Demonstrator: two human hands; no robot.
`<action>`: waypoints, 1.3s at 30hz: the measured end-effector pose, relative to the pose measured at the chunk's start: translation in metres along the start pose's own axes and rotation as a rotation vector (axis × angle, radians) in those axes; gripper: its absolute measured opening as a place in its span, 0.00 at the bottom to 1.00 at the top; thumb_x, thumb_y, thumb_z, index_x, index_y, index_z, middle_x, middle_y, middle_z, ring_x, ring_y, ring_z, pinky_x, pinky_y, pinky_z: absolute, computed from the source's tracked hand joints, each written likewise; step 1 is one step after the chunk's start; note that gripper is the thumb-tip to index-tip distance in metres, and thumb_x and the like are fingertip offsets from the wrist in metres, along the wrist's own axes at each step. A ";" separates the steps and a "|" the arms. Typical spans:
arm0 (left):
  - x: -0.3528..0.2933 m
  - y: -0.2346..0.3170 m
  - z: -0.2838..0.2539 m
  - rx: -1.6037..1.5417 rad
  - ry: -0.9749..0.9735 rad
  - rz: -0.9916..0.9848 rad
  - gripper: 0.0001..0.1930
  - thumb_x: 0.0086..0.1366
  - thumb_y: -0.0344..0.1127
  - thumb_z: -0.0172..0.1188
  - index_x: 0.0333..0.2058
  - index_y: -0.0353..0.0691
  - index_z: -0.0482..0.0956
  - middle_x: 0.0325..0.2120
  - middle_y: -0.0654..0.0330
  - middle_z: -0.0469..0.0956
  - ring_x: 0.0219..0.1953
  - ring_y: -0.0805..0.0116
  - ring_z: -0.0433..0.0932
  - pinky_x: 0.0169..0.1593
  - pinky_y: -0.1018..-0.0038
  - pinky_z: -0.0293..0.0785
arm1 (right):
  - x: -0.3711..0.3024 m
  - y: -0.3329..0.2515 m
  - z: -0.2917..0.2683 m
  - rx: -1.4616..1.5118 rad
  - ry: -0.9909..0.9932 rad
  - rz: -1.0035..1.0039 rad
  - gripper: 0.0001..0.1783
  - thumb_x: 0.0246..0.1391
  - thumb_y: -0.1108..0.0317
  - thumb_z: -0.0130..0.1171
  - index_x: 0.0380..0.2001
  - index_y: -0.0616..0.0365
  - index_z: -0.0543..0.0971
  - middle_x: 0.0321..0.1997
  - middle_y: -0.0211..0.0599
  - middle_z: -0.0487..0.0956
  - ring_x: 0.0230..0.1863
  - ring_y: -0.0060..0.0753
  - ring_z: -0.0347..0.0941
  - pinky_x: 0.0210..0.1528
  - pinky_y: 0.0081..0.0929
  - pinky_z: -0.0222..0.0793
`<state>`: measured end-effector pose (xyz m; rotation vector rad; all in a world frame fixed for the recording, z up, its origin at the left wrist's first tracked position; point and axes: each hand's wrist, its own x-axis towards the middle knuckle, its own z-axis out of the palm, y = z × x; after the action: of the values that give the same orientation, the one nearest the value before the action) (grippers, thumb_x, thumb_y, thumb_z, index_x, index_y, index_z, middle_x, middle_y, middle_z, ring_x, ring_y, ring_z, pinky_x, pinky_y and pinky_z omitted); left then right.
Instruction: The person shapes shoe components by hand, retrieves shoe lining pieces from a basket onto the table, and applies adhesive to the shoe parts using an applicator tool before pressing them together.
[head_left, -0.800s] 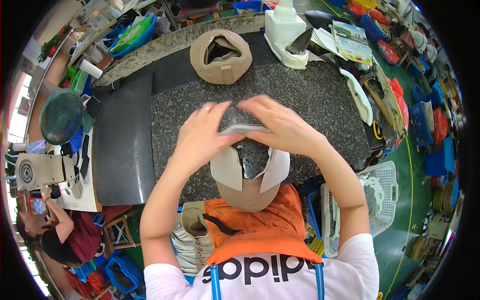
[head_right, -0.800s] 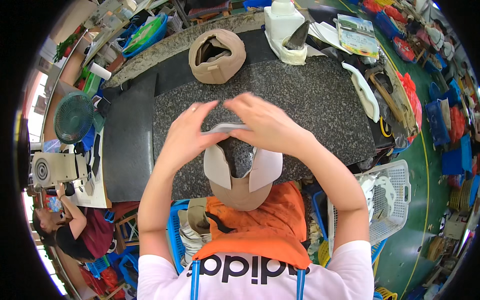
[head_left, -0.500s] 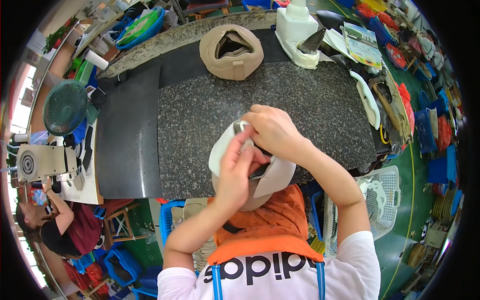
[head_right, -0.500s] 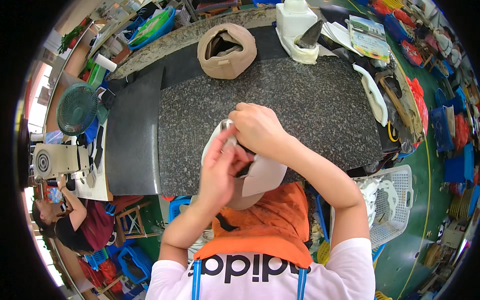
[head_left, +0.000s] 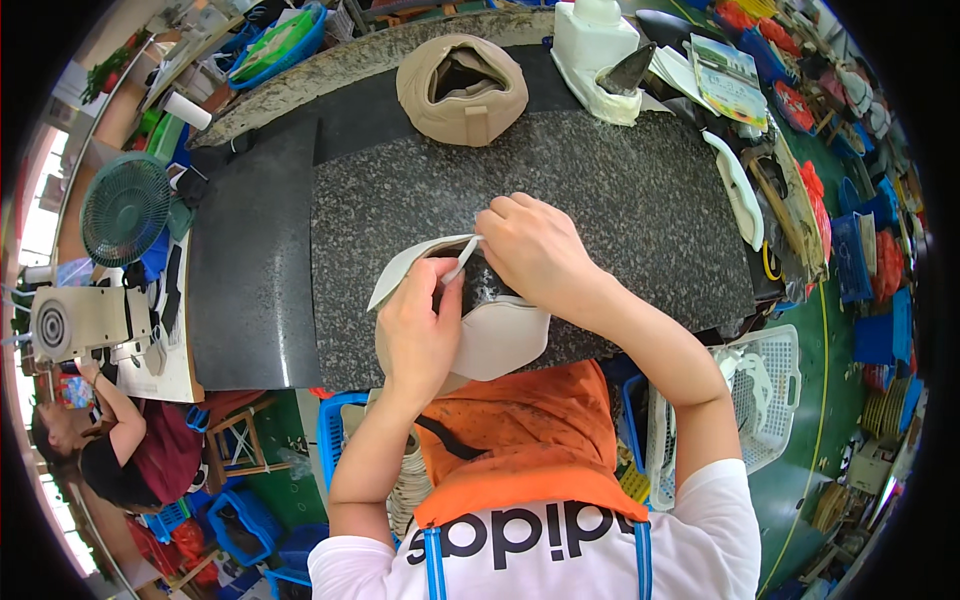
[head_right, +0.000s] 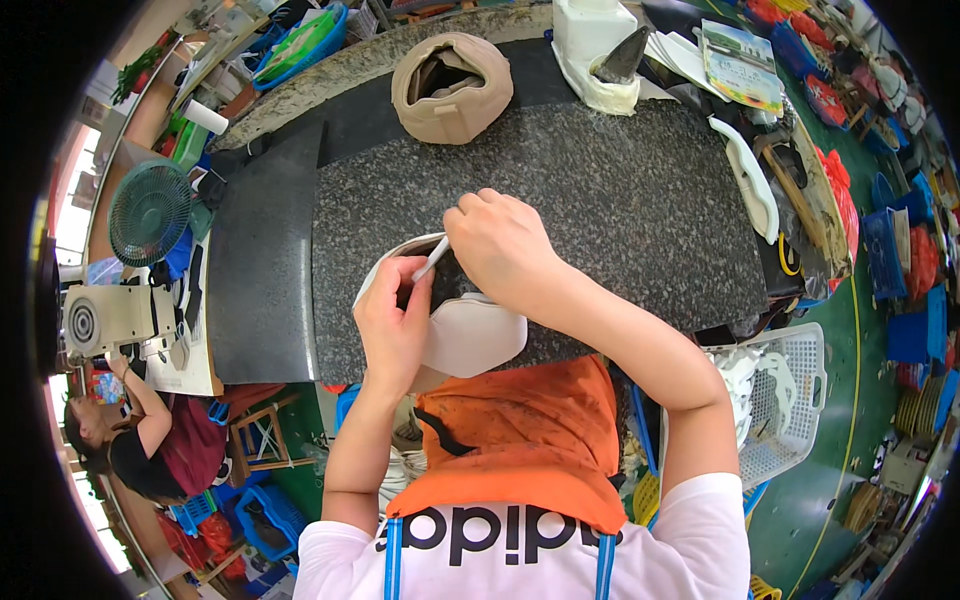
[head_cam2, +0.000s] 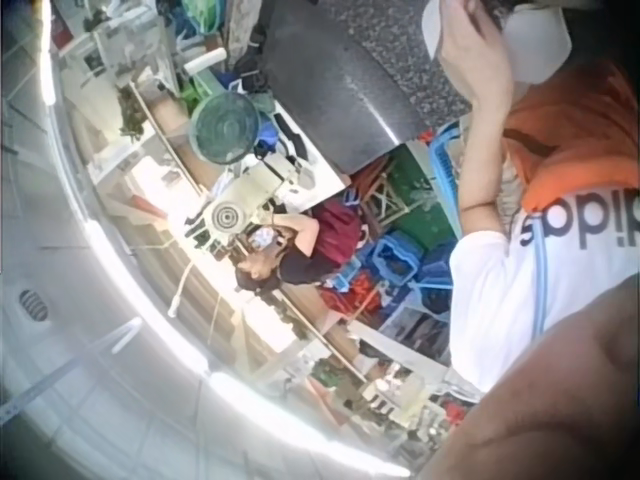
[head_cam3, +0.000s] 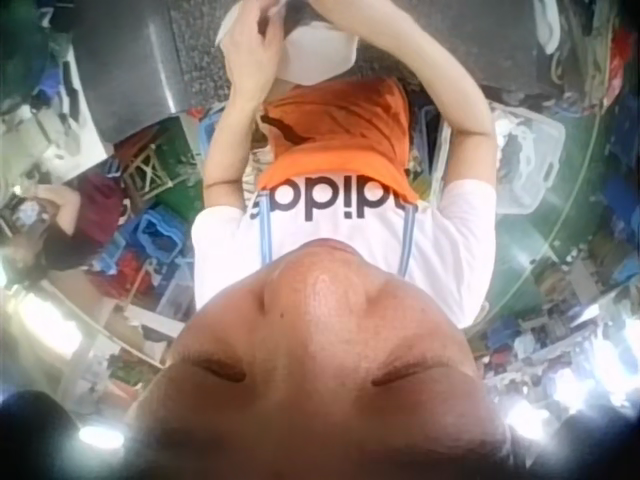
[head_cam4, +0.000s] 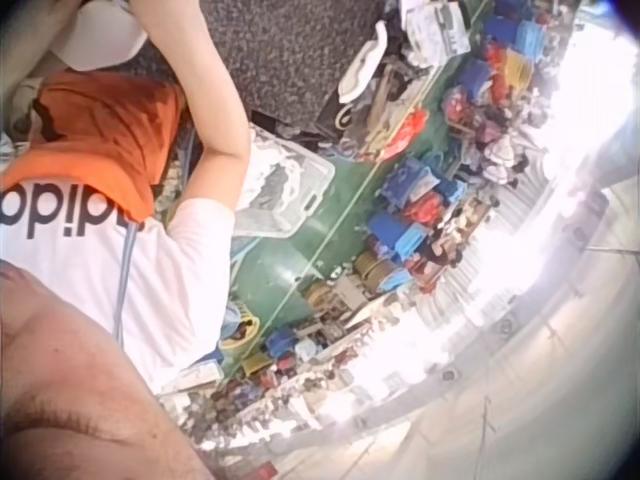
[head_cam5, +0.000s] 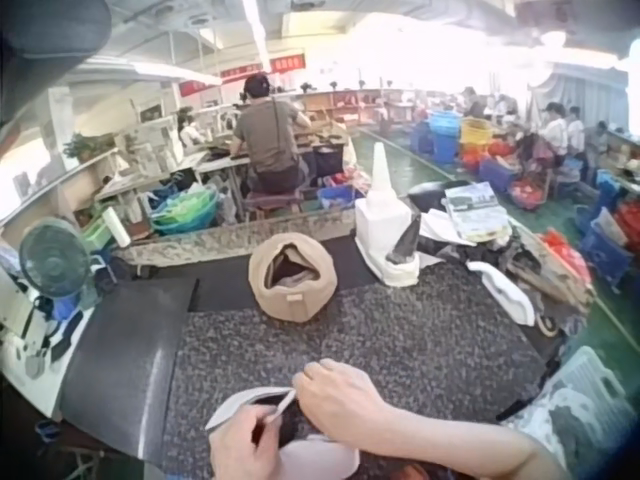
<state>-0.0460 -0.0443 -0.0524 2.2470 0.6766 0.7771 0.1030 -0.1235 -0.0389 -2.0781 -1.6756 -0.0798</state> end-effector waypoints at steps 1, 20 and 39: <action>0.001 -0.001 0.000 -0.010 0.007 0.007 0.04 0.59 0.24 0.56 0.34 0.35 0.74 0.23 0.61 0.74 0.23 0.76 0.71 0.29 0.79 0.68 | 0.001 -0.001 0.001 0.002 0.000 0.000 0.10 0.46 0.71 0.55 0.34 0.60 0.76 0.28 0.36 0.72 0.36 0.41 0.71 0.37 0.34 0.68; 0.014 -0.004 -0.003 0.018 -0.036 0.005 0.16 0.61 0.21 0.50 0.48 0.35 0.68 0.30 0.54 0.80 0.34 0.67 0.81 0.39 0.75 0.74 | 0.015 0.003 0.009 0.166 -0.059 -0.067 0.06 0.47 0.67 0.57 0.29 0.55 0.79 0.27 0.36 0.72 0.34 0.41 0.72 0.35 0.36 0.68; -0.025 -0.029 -0.068 -0.714 -0.276 -0.201 0.16 0.61 0.40 0.55 0.25 0.31 0.77 0.15 0.57 0.76 0.22 0.67 0.76 0.28 0.74 0.73 | -0.028 0.007 0.011 0.192 0.173 -0.548 0.18 0.38 0.56 0.64 0.24 0.55 0.69 0.33 0.36 0.72 0.44 0.39 0.70 0.55 0.36 0.63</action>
<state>-0.1164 -0.0136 -0.0400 1.5631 0.3954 0.4887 0.1001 -0.1453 -0.0603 -1.3883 -2.0046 -0.2540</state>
